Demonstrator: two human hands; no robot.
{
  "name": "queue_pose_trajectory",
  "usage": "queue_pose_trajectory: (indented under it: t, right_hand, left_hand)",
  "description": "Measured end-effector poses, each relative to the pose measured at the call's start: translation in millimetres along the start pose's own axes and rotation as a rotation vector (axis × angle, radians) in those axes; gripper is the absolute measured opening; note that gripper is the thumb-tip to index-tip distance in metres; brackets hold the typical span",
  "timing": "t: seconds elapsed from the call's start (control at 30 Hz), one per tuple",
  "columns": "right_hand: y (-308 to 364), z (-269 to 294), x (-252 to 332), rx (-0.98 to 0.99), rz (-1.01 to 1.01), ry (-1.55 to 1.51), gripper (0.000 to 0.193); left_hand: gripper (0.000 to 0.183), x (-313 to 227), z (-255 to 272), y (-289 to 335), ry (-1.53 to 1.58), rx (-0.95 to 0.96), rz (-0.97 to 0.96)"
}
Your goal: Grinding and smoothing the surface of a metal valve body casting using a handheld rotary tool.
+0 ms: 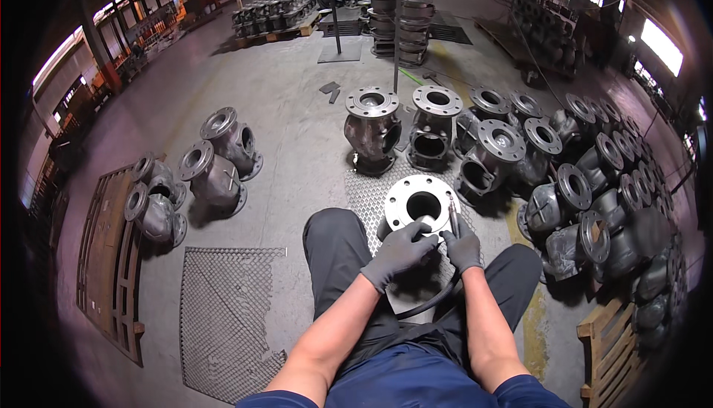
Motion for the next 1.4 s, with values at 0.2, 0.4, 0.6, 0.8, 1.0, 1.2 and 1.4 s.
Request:
queue_pose_trajectory:
  t: [0.2, 0.4, 0.6, 0.8, 1.0, 1.2, 1.4]
  right_hand:
    - [-0.8, 3.5, 1.4, -0.002, -0.095, 0.038, 0.066]
    - [-5.0, 1.2, 20.1, -0.059, -0.017, -0.126, 0.059]
    - [0.4, 10.4, 9.9, -0.075, -0.113, -0.257, 0.058]
    - [-19.6, 21.0, -11.2, -0.122, -0.171, -0.389, 0.045]
    - [-52.2, 13.9, -32.4, 0.010, -0.264, -0.522, 0.047]
    - [-55.1, 11.4, -29.6, 0.033, -0.299, -0.553, 0.037]
    - [-49.4, 7.6, -29.5, 0.066, -0.458, -0.621, 0.034]
  left_hand:
    - [0.047, 28.2, 9.6, -26.0, 0.122, -0.127, -0.073]
    - [0.040, 94.6, 74.3, -36.2, 0.529, -0.503, 0.062]
    - [0.044, 148.7, 51.7, -44.7, 0.512, -0.581, 0.323]
    - [0.040, 118.1, 19.7, -46.1, 0.699, -0.271, 0.506]
    - [0.036, 124.8, 15.0, -62.0, 0.661, -0.287, 0.480]
    - [0.030, 116.2, 14.5, -55.1, 0.560, -0.376, 0.521]
    - [0.028, 112.9, 13.8, -52.0, 0.620, -0.396, 0.533]
Point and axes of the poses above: each hand's wrist, its own y-axis away from the middle knuckle, its own z-axis out of the back of the hand, x = y × z, the point moved 7 cm from there along -y, towards the middle knuckle, and after that the axes turned 11 degrees about z, right-handed, at the moved point
